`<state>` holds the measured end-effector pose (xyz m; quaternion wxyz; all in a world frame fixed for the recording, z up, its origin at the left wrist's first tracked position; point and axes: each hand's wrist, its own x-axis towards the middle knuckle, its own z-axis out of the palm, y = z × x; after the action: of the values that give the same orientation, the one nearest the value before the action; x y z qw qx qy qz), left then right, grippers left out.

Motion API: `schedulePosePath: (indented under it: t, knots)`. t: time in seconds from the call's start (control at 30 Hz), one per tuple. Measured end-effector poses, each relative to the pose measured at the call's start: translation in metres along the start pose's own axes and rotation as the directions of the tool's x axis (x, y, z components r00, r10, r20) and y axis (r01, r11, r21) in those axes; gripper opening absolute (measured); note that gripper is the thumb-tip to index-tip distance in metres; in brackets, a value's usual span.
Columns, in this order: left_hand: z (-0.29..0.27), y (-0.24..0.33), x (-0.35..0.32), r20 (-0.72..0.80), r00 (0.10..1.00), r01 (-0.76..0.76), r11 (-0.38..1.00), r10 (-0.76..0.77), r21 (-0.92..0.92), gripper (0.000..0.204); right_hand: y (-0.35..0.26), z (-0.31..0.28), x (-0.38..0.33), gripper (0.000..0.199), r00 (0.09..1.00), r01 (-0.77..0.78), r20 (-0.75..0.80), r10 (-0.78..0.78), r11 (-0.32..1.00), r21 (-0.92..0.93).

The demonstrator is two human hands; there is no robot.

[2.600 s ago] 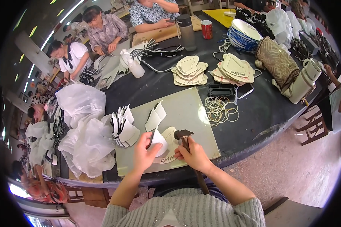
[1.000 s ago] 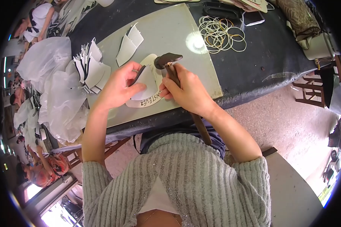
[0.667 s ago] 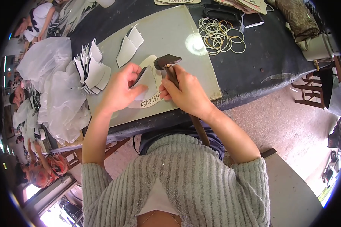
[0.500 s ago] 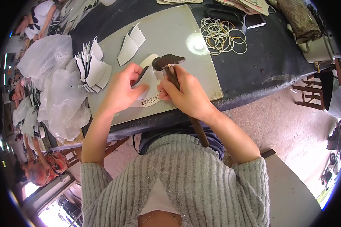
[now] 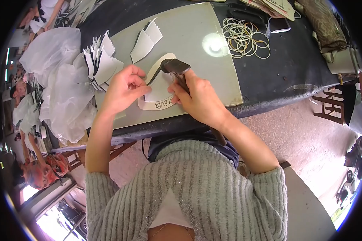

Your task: Hammering shoe components to bond or shape them on a workbench.

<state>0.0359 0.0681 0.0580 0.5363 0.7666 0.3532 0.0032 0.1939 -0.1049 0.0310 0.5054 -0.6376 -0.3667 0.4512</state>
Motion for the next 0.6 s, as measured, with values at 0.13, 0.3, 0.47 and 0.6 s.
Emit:
schedulePosePath:
  t: [0.13,0.3,0.47,0.6]
  knots:
    - [-0.005,0.000,0.004,0.013,0.999,-0.036,0.999,0.035,0.037,0.036,-0.001,0.000,0.001,0.028,0.998,0.053,-0.019,-0.054,0.998,-0.045]
    - [-0.007,0.000,0.008,0.065,0.998,-0.020,0.998,0.016,0.055,0.034,0.001,0.000,0.003,0.028,0.998,0.054,-0.032,-0.056,0.997,-0.050]
    - [-0.003,0.007,0.004,0.055,0.998,-0.030,0.983,0.020,0.183,0.034,0.001,0.001,0.001,0.028,0.998,0.052,-0.026,-0.053,0.998,-0.041]
    - [0.003,0.016,0.002,0.024,0.999,0.016,0.949,-0.025,0.315,0.035,0.000,0.001,-0.001,0.027,0.998,0.046,-0.033,-0.047,0.999,-0.028]
